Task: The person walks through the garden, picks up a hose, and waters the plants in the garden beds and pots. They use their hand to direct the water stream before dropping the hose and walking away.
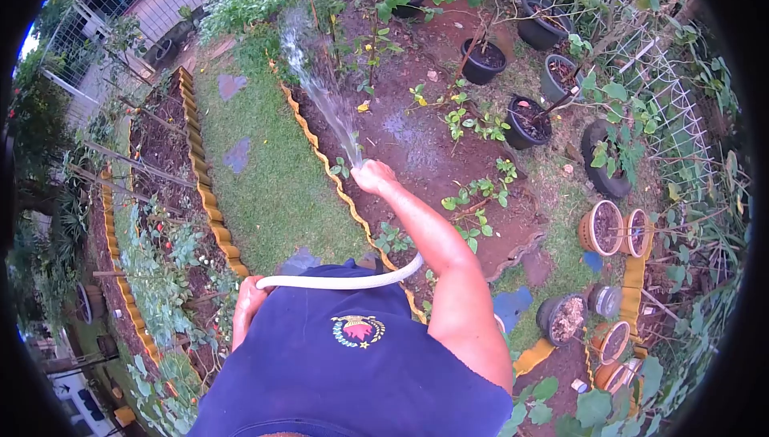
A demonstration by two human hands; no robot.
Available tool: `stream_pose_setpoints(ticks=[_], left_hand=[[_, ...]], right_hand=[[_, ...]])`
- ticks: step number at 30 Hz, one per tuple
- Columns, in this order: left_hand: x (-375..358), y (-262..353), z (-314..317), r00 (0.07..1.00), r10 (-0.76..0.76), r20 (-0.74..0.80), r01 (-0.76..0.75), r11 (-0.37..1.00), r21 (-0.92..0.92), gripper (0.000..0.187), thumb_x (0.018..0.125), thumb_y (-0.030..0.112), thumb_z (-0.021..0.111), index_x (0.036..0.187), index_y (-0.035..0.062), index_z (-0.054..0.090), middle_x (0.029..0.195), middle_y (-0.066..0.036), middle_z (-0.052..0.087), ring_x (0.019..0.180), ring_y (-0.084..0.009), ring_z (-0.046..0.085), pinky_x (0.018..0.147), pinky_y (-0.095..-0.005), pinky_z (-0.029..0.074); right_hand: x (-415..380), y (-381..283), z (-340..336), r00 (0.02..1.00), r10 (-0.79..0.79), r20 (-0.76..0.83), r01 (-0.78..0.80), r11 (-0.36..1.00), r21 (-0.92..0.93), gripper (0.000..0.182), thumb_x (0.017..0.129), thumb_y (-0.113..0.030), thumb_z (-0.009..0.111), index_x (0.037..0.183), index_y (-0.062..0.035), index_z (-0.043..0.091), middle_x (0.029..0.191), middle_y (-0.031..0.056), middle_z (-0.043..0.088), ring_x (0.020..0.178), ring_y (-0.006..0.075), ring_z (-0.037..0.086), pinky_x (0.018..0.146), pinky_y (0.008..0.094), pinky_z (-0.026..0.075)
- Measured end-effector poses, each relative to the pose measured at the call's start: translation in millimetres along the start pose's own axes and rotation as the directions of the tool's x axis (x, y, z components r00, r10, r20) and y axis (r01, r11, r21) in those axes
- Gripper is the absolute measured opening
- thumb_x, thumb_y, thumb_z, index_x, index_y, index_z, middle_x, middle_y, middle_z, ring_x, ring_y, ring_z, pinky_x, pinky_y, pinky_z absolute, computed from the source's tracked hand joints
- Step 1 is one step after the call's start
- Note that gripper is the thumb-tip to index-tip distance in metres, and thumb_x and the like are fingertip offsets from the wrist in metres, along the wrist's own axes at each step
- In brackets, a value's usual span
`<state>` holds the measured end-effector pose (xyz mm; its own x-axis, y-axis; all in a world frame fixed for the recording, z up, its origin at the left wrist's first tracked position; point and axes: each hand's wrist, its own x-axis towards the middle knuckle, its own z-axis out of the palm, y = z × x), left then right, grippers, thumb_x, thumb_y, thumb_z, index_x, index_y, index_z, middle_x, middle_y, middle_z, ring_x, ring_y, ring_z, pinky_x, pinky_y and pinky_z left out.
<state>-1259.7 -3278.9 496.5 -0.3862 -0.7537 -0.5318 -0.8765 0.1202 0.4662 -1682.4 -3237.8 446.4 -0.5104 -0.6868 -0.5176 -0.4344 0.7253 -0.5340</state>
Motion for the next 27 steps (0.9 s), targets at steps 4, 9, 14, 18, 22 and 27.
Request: stream_pose_setpoints(ticks=[4, 9, 14, 18, 22, 27], left_hand=[[-7, -1, 2, 1.0, -0.018, -0.019, 0.017, 0.999, -0.039, 0.022, 0.077, 0.022, 0.072, 0.077, 0.0007, 0.068, 0.071, -0.021, 0.066, 0.072, -0.0274, 0.069, 0.063, -0.0394, 0.05], [-3, -16, 14, 0.999, -0.038, -0.005, 0.037, 0.997, -0.067, 0.025, 0.079, 0.025, 0.068, 0.077, 0.0006, 0.068, 0.071, -0.021, 0.066, 0.072, -0.0275, 0.069, 0.064, -0.0401, 0.05], [-1, -26, 16, 1.0, -0.008, -0.004, 0.007, 0.997, -0.082, 0.026, 0.078, 0.026, 0.068, 0.077, 0.0002, 0.068, 0.071, -0.02, 0.066, 0.07, -0.0262, 0.069, 0.063, -0.0395, 0.05], [0, -32, 17, 1.0, -0.009, 0.025, 0.011, 0.996, -0.087, 0.025, 0.078, 0.025, 0.068, 0.077, -0.0003, 0.068, 0.07, -0.019, 0.066, 0.069, -0.0248, 0.068, 0.063, -0.0389, 0.05], [-6, -18, 9, 0.999, -0.001, 0.035, 0.004, 0.998, -0.059, 0.024, 0.078, 0.023, 0.068, 0.077, -0.0003, 0.068, 0.069, -0.018, 0.067, 0.068, -0.0226, 0.068, 0.063, -0.0382, 0.05], [-4, -20, 10, 0.999, -0.006, 0.033, 0.008, 0.999, -0.054, 0.023, 0.078, 0.023, 0.069, 0.077, -0.0001, 0.068, 0.068, -0.017, 0.067, 0.068, -0.0212, 0.068, 0.062, -0.0378, 0.05]], right_hand=[[16, 10, 8, 1.0, 0.03, -0.005, -0.03, 1.0, -0.01, 0.054, 0.087, -0.045, 0.048, 0.105, 0.0033, 0.065, 0.112, 0.0258, 0.063, 0.109, 0.0395, 0.059, 0.092, 0.0479, 0.046], [6, -10, -5, 0.999, 0.026, 0.028, -0.027, 1.0, 0.007, 0.054, 0.086, -0.043, 0.049, 0.109, 0.0033, 0.064, 0.115, 0.0261, 0.062, 0.112, 0.0385, 0.058, 0.096, 0.0468, 0.044], [14, 5, -4, 0.998, 0.038, -0.056, -0.035, 0.998, 0.048, 0.053, 0.085, -0.043, 0.048, 0.104, 0.0034, 0.066, 0.11, 0.0261, 0.063, 0.108, 0.0394, 0.06, 0.092, 0.0475, 0.046], [16, 13, -4, 0.995, 0.066, -0.078, -0.061, 0.996, 0.063, 0.054, 0.085, -0.044, 0.048, 0.102, 0.0036, 0.067, 0.108, 0.026, 0.064, 0.106, 0.0398, 0.061, 0.09, 0.0477, 0.047], [3, 15, 13, 0.999, 0.028, -0.02, -0.027, 0.999, 0.039, 0.052, 0.085, -0.043, 0.047, 0.103, 0.0019, 0.067, 0.109, 0.0258, 0.064, 0.107, 0.0401, 0.06, 0.091, 0.0479, 0.046], [-9, 13, 9, 0.998, 0.042, -0.048, -0.038, 0.996, 0.083, 0.05, 0.085, -0.041, 0.048, 0.103, 0.0006, 0.067, 0.109, 0.0249, 0.064, 0.106, 0.0399, 0.061, 0.09, 0.0477, 0.047]])
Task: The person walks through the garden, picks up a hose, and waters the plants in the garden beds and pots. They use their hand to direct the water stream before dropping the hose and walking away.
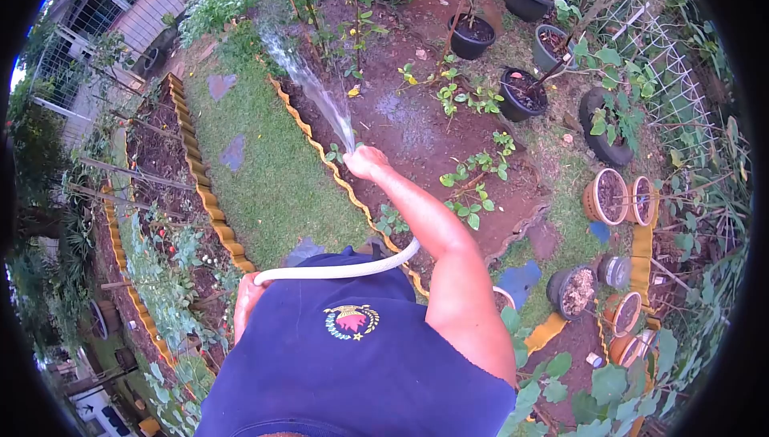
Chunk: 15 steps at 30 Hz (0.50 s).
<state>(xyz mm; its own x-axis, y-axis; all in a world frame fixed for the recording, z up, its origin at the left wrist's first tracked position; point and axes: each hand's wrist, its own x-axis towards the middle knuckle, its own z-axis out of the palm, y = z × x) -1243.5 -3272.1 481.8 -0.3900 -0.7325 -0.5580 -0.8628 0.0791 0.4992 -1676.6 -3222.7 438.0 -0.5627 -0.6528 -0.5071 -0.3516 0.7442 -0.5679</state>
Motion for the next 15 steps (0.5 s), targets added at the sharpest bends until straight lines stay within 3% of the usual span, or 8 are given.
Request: stream_pose_setpoints(ticks=[3, 4, 7, 10, 15], left_hand=[[-1, -3, 1, 1.0, -0.001, 0.01, 0.001, 1.0, 0.009, 0.023, 0.078, 0.023, 0.069, 0.077, -0.0001, 0.068, 0.069, -0.017, 0.067, 0.068, -0.0207, 0.068, 0.062, -0.0374, 0.05], [-1, -2, 2, 1.0, 0.005, 0.004, -0.005, 1.0, 0.001, 0.023, 0.078, 0.023, 0.069, 0.077, -0.0001, 0.068, 0.069, -0.017, 0.067, 0.068, -0.0204, 0.068, 0.062, -0.0373, 0.05], [1, -6, 4, 1.0, 0.003, -0.002, -0.003, 1.0, 0.002, 0.023, 0.078, 0.023, 0.069, 0.078, -0.0002, 0.068, 0.069, -0.017, 0.067, 0.068, -0.0195, 0.067, 0.062, -0.0368, 0.05], [-10, 12, 0, 1.0, -0.019, -0.017, 0.02, 1.0, 0.005, 0.022, 0.078, 0.022, 0.069, 0.078, -0.0002, 0.069, 0.069, -0.017, 0.067, 0.068, -0.0195, 0.067, 0.062, -0.0368, 0.05], [-11, -4, 7, 1.0, -0.027, 0.008, 0.027, 0.999, -0.038, 0.022, 0.078, 0.021, 0.069, 0.079, -0.0002, 0.069, 0.069, -0.016, 0.067, 0.068, -0.02, 0.067, 0.063, -0.0374, 0.05]], right_hand=[[-1, -4, -3, 0.998, -0.029, 0.052, 0.031, 0.999, -0.025, 0.05, 0.084, -0.041, 0.048, 0.103, 0.0015, 0.066, 0.108, 0.026, 0.064, 0.105, 0.0402, 0.061, 0.089, 0.048, 0.048], [-2, -7, -1, 0.995, -0.016, 0.096, 0.02, 0.999, -0.045, 0.054, 0.085, -0.043, 0.049, 0.108, 0.0034, 0.065, 0.115, 0.0266, 0.061, 0.112, 0.0389, 0.058, 0.094, 0.0472, 0.046], [-8, -4, 13, 0.988, -0.052, 0.146, 0.064, 0.995, -0.08, 0.053, 0.084, -0.043, 0.048, 0.11, 0.0005, 0.065, 0.118, 0.0249, 0.061, 0.113, 0.0376, 0.058, 0.095, 0.0468, 0.045], [-9, 6, 26, 0.974, 0.038, 0.224, -0.013, 0.993, -0.113, 0.053, 0.084, -0.044, 0.048, 0.112, -0.001, 0.065, 0.119, 0.0227, 0.061, 0.113, 0.0362, 0.058, 0.095, 0.0461, 0.045], [8, 18, 38, 0.983, 0.02, 0.181, -0.007, 0.997, -0.073, 0.053, 0.085, -0.044, 0.047, 0.111, -0.0009, 0.064, 0.116, 0.0228, 0.062, 0.111, 0.036, 0.059, 0.094, 0.046, 0.046]])
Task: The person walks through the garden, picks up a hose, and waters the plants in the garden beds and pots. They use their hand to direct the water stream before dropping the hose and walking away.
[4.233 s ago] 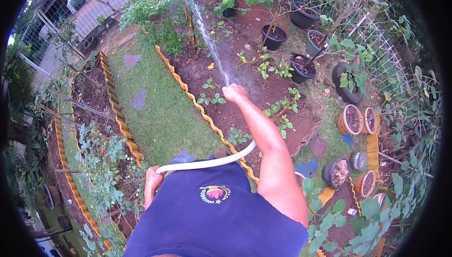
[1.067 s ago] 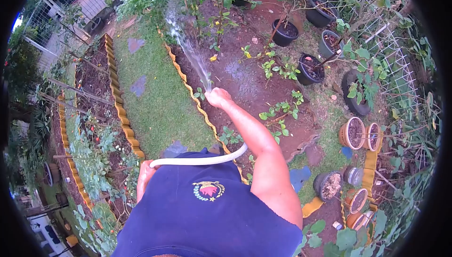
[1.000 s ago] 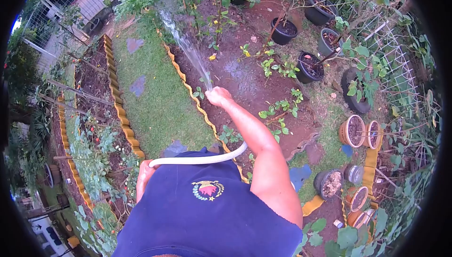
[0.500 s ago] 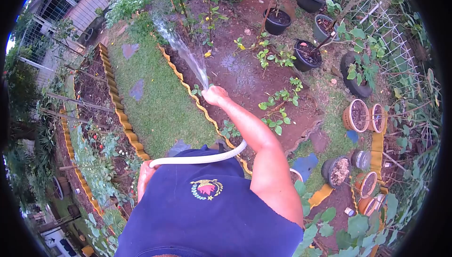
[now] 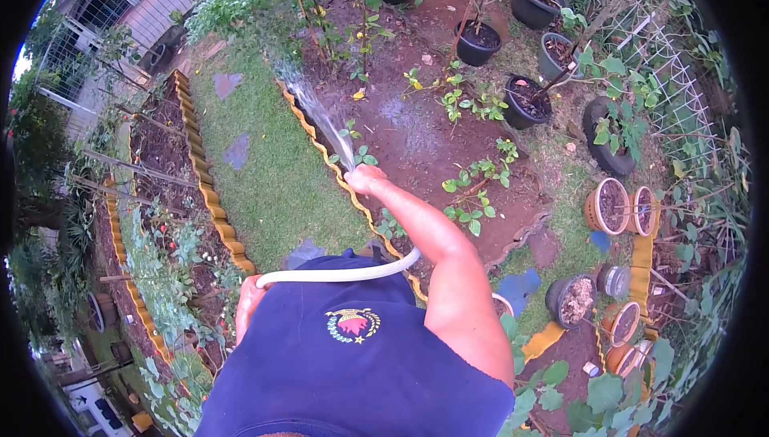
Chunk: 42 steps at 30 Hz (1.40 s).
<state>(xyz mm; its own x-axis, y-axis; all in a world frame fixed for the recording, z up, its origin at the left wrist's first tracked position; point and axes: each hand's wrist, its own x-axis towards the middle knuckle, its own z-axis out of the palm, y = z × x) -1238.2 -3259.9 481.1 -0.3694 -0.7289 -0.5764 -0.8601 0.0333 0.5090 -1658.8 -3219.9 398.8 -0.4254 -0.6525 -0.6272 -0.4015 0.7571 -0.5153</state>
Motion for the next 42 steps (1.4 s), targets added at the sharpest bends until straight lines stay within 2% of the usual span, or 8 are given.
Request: stream_pose_setpoints(ticks=[5, 10, 14, 26, 29, 35, 39, 42], left_hand=[[-3, 8, -4, 0.999, 0.007, -0.038, -0.005, 0.999, 0.052, 0.024, 0.079, 0.024, 0.069, 0.077, -0.0002, 0.069, 0.069, -0.017, 0.067, 0.067, -0.0218, 0.067, 0.063, -0.0384, 0.05], [10, -40, 9, 0.991, 0.039, -0.126, -0.059, 0.985, -0.159, 0.026, 0.079, 0.025, 0.068, 0.076, -0.0003, 0.068, 0.068, -0.02, 0.065, 0.066, -0.0255, 0.067, 0.062, -0.0393, 0.05], [10, -26, 6, 0.999, 0.024, -0.04, -0.023, 0.999, 0.035, 0.026, 0.078, 0.025, 0.069, 0.075, -0.0005, 0.068, 0.068, -0.02, 0.065, 0.066, -0.0264, 0.067, 0.062, -0.0398, 0.049], [10, -8, 4, 0.998, 0.014, -0.059, -0.013, 1.0, 0.009, 0.027, 0.079, 0.026, 0.07, 0.076, -0.0003, 0.068, 0.069, -0.02, 0.066, 0.069, -0.0264, 0.068, 0.064, -0.0398, 0.05], [4, 6, 1, 0.998, 0.007, -0.057, -0.005, 1.0, 0.023, 0.026, 0.079, 0.026, 0.07, 0.078, 0.0003, 0.069, 0.071, -0.02, 0.066, 0.071, -0.0269, 0.069, 0.065, -0.0397, 0.05], [-2, 16, 0, 0.999, 0.005, -0.05, -0.003, 0.999, 0.049, 0.026, 0.079, 0.026, 0.071, 0.08, 0.0008, 0.07, 0.072, -0.02, 0.067, 0.074, -0.0285, 0.07, 0.066, -0.0405, 0.051], [-1, -5, 10, 0.998, 0.027, -0.056, -0.025, 0.999, 0.041, 0.027, 0.078, 0.029, 0.071, 0.08, 0.002, 0.07, 0.075, -0.021, 0.067, 0.076, -0.0343, 0.068, 0.067, -0.0429, 0.051], [-11, 9, 5, 0.99, 0.023, -0.136, -0.015, 0.998, 0.063, 0.029, 0.077, 0.031, 0.072, 0.078, 0.0022, 0.069, 0.076, -0.022, 0.065, 0.078, -0.0379, 0.066, 0.068, -0.0445, 0.05]], right_hand=[[-5, -32, -39, 0.989, -0.05, -0.138, 0.061, 0.995, 0.076, 0.053, 0.086, -0.044, 0.048, 0.109, 0.0005, 0.065, 0.114, 0.0246, 0.062, 0.111, 0.0382, 0.059, 0.093, 0.0466, 0.046], [5, -24, -44, 0.975, 0.013, -0.222, 0.007, 0.996, 0.089, 0.052, 0.085, -0.043, 0.049, 0.105, 0.0017, 0.066, 0.109, 0.025, 0.064, 0.107, 0.0405, 0.06, 0.091, 0.0476, 0.047], [-5, -20, -41, 0.977, 0.014, -0.215, 0.005, 0.996, 0.089, 0.054, 0.085, -0.044, 0.049, 0.106, 0.0032, 0.065, 0.111, 0.025, 0.064, 0.108, 0.0403, 0.06, 0.092, 0.0476, 0.046], [-2, 2, -51, 0.951, 0.068, -0.302, -0.021, 0.987, 0.156, 0.055, 0.084, -0.044, 0.048, 0.101, 0.0058, 0.066, 0.104, 0.0289, 0.064, 0.105, 0.042, 0.061, 0.091, 0.0478, 0.047], [-5, 2, -52, 0.967, 0.086, -0.24, -0.045, 0.984, 0.17, 0.054, 0.083, -0.041, 0.048, 0.108, 0.0038, 0.065, 0.113, 0.0295, 0.061, 0.112, 0.0414, 0.058, 0.096, 0.0473, 0.045], [-15, 9, -55, 0.969, 0.104, -0.226, -0.078, 0.99, 0.121, 0.056, 0.084, -0.044, 0.047, 0.109, 0.0033, 0.065, 0.114, 0.0285, 0.061, 0.113, 0.0411, 0.057, 0.097, 0.0472, 0.044], [11, 44, -50, 0.927, 0.182, -0.328, -0.138, 0.978, 0.153, 0.061, 0.086, -0.051, 0.046, 0.107, 0.0022, 0.066, 0.114, 0.0266, 0.062, 0.113, 0.0396, 0.057, 0.097, 0.0461, 0.044], [51, 98, -23, 0.94, 0.251, -0.233, -0.183, 0.943, 0.277, 0.059, 0.085, -0.051, 0.05, 0.106, 0.003, 0.066, 0.114, 0.0271, 0.061, 0.114, 0.0363, 0.058, 0.095, 0.0449, 0.043]])
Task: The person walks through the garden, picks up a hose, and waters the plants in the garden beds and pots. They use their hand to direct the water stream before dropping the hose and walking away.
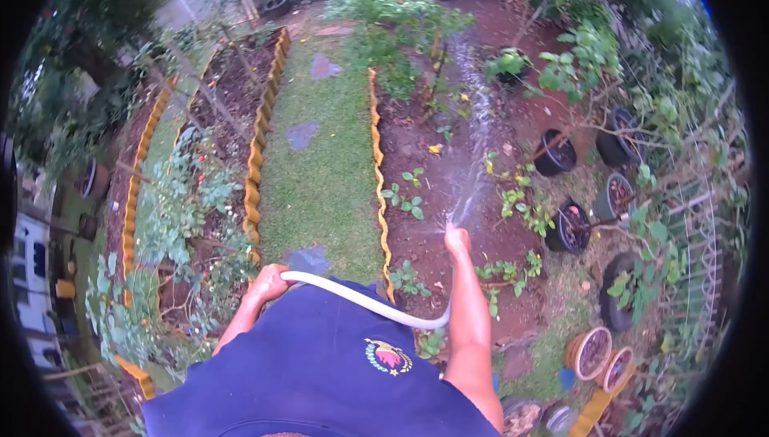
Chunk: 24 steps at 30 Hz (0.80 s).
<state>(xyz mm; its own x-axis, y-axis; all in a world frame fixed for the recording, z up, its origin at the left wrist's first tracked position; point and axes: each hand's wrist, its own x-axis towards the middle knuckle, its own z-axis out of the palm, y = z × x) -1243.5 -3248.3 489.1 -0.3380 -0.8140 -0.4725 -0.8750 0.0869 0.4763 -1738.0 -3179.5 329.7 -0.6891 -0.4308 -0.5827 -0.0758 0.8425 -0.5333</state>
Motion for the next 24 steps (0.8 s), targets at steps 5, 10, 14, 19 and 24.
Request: stream_pose_setpoints(ticks=[5, 10, 14, 19, 24], left_hand=[[-13, -1, -2, 0.999, -0.029, -0.037, 0.027, 0.997, -0.075, 0.035, 0.076, 0.035, 0.073, 0.074, 0.0011, 0.064, 0.072, -0.02, 0.063, 0.075, -0.0363, 0.065, 0.067, -0.0448, 0.049], [-3, -45, 42, 0.996, -0.017, -0.085, 0.011, 0.998, -0.069, 0.039, 0.08, 0.043, 0.068, 0.084, 0.0035, 0.066, 0.081, -0.021, 0.066, 0.082, -0.038, 0.064, 0.072, -0.0477, 0.049], [-17, -35, 37, 0.958, -0.176, -0.226, 0.159, 0.983, -0.091, 0.032, 0.084, 0.04, 0.063, 0.081, 0.0079, 0.068, 0.08, -0.02, 0.066, 0.081, -0.0398, 0.064, 0.071, -0.0493, 0.05], [-49, -43, 23, 0.846, -0.351, -0.401, 0.273, 0.932, -0.239, 0.041, 0.087, 0.041, 0.06, 0.069, 0.005, 0.065, 0.07, -0.022, 0.063, 0.073, -0.0416, 0.063, 0.065, -0.0499, 0.05], [-78, -61, 9, 0.688, -0.462, -0.56, 0.288, 0.882, -0.374, 0.049, 0.087, 0.041, 0.062, 0.061, 0.0004, 0.06, 0.062, -0.024, 0.057, 0.065, -0.0431, 0.059, 0.059, -0.0476, 0.046]], right_hand=[[-23, -12, -10, 0.997, 0.005, 0.076, -0.018, 0.986, 0.168, 0.041, 0.088, -0.04, 0.045, 0.057, -0.0129, 0.045, 0.047, -0.0008, 0.041, 0.036, 0.0144, 0.038, 0.036, 0.0323, 0.028], [-3, -36, -11, 0.985, -0.173, -0.009, 0.173, 0.982, 0.076, 0.04, 0.087, -0.038, 0.047, 0.062, -0.007, 0.053, 0.053, 0.0054, 0.05, 0.045, 0.0197, 0.048, 0.044, 0.0372, 0.035], [-4, -80, 28, 0.962, -0.219, 0.164, 0.249, 0.95, -0.19, 0.048, 0.082, -0.041, 0.048, 0.08, 0.0028, 0.068, 0.075, 0.0189, 0.067, 0.077, 0.0325, 0.065, 0.073, 0.0461, 0.046], [-94, -221, 101, 0.704, -0.554, 0.445, 0.679, 0.709, -0.19, 0.046, 0.083, -0.039, 0.045, 0.088, 0.0016, 0.067, 0.089, 0.0266, 0.065, 0.089, 0.0401, 0.065, 0.08, 0.0469, 0.047], [-202, -371, 163, 0.336, -0.769, 0.544, 0.913, 0.407, 0.011, 0.039, 0.083, -0.034, 0.049, 0.079, 0.0032, 0.059, 0.066, 0.0181, 0.057, 0.066, 0.0256, 0.06, 0.063, 0.0414, 0.044]])
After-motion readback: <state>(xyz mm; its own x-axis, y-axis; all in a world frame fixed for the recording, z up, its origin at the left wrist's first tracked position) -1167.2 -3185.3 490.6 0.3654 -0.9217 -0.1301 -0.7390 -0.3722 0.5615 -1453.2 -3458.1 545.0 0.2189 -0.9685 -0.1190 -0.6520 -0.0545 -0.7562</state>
